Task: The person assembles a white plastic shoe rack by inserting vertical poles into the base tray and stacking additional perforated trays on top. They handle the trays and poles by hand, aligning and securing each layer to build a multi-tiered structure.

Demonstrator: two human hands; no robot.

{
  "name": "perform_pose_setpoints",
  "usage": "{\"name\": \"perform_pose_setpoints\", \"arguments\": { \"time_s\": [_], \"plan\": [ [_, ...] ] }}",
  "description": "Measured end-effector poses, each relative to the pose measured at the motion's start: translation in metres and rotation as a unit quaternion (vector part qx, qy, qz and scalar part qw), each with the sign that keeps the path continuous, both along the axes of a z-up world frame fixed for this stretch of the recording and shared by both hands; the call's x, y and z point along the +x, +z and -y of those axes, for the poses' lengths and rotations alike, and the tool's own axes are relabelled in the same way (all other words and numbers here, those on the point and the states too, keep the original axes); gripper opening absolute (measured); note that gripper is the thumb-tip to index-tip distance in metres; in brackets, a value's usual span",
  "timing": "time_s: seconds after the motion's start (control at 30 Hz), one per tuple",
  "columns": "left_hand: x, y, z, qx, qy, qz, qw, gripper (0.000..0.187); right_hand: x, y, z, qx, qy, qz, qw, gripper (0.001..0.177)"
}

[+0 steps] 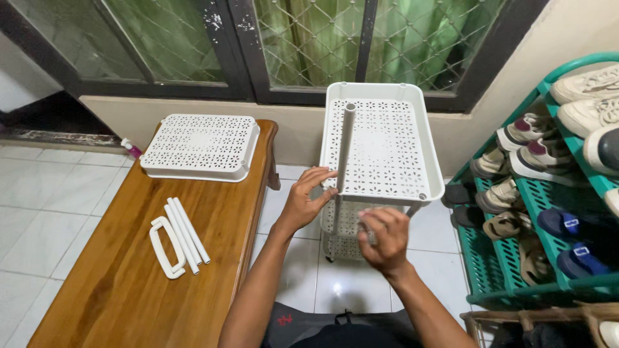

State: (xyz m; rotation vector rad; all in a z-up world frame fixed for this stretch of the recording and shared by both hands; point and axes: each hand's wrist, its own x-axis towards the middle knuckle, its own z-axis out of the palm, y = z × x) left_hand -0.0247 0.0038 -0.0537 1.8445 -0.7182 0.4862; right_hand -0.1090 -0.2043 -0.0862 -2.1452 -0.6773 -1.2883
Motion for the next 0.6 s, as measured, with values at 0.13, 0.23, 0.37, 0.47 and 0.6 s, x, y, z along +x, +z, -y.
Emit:
{"name": "perform_pose_setpoints", "arguments": {
  "time_s": [0.13, 0.23, 0.37, 0.47, 0.6],
  "plan": [
    [-0.020, -0.003, -0.039, -0.040, 0.104, -0.022, 0.993, 0.035, 0.010, -0.001, -0.053, 0.013, 0.136, -0.125, 0.983, 0.021],
    [-0.036, -0.014, -0.079, -0.052, 0.198, -0.036, 0.978, 0.031, 0.029, 0.000, -0.095, 0.033, 0.180, -0.162, 0.970, 0.022],
    [-0.061, -0.045, -0.145, -0.007, 0.333, -0.019, 0.943, 0.030, 0.062, -0.012, -0.164, 0.038, 0.252, -0.266, 0.930, 0.022],
    [-0.083, -0.075, -0.192, 0.047, 0.400, -0.020, 0.915, 0.031, 0.079, -0.034, -0.222, 0.016, 0.285, -0.326, 0.901, 0.024],
    [-0.110, -0.116, -0.237, 0.155, 0.472, -0.083, 0.864, 0.035, 0.088, -0.083, -0.293, -0.024, 0.308, -0.390, 0.868, 0.028]
  ]
}}
